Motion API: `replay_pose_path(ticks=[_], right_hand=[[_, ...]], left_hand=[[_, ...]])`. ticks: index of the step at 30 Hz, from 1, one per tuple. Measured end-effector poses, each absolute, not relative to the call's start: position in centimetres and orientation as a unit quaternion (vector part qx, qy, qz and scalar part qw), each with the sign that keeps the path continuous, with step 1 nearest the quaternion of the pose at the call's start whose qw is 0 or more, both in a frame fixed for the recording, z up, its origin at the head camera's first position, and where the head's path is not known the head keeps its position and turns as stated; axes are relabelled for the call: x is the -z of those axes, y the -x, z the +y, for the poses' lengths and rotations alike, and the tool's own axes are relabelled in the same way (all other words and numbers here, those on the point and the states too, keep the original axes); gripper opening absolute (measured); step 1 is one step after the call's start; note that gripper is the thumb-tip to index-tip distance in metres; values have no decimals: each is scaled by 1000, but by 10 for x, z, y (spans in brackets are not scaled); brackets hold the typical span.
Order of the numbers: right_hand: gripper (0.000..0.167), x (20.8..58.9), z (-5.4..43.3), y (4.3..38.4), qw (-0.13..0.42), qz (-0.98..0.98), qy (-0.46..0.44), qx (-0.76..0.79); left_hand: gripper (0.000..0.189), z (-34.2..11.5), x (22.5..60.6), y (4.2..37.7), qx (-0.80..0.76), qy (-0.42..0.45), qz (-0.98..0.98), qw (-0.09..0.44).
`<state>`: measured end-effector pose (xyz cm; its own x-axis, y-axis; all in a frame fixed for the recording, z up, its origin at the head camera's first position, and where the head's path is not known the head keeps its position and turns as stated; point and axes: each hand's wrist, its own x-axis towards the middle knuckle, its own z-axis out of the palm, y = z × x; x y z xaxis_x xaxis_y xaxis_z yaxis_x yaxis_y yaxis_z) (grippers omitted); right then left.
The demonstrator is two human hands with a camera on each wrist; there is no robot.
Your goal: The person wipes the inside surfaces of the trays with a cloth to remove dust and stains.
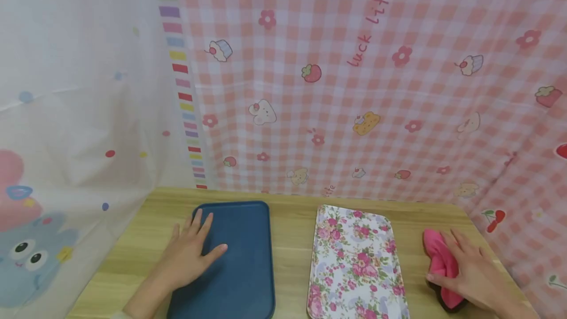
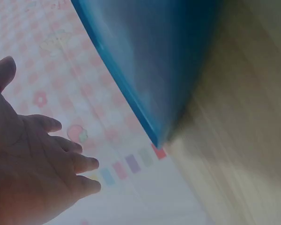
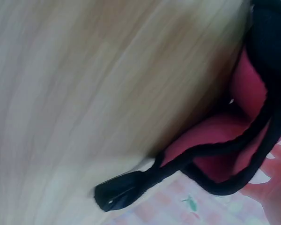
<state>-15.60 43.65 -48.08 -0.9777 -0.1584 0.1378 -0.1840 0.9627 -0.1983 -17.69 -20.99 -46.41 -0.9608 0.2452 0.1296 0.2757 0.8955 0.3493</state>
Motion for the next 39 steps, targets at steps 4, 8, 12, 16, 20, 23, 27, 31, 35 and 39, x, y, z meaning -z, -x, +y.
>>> replay_pose_path(ticks=[4, 8, 12, 16, 20, 23, 27, 31, 35, 39], right_hand=[[118, 482, 446, 162, 35, -992, -77, -94], [118, 488, 456, 166, 17, -991, -66, -112], [115, 494, 462, 170, -4, -988, -61, -142], [110, 498, 464, 171, -11, -983, -62, -171], [110, 501, 462, 171, -14, -983, -55, -173], [110, 502, 460, 172, -9, -986, -53, -161], [109, 502, 456, 174, 3, -988, -53, -148], [110, 499, 450, 176, -5, -989, -45, -138], [110, 495, 446, 178, -19, -991, -35, -129], [105, 494, 446, 178, -20, -991, -34, -127]], left_hand=[[90, -199, 463, 179, 197, 140, -970, 30], [92, -187, 461, 182, 200, 155, -967, 18], [94, -176, 456, 185, 201, 167, -965, 1], [92, -163, 450, 187, 211, 175, -962, -15], [87, -149, 450, 188, 223, 172, -959, -26], [83, -138, 451, 190, 232, 167, -958, -28], [79, -121, 448, 190, 258, 160, -952, -27], [76, -103, 443, 191, 299, 148, -942, -38], [75, -88, 441, 194, 343, 143, -926, -71], [72, -75, 441, 198, 400, 147, -898, -111]])
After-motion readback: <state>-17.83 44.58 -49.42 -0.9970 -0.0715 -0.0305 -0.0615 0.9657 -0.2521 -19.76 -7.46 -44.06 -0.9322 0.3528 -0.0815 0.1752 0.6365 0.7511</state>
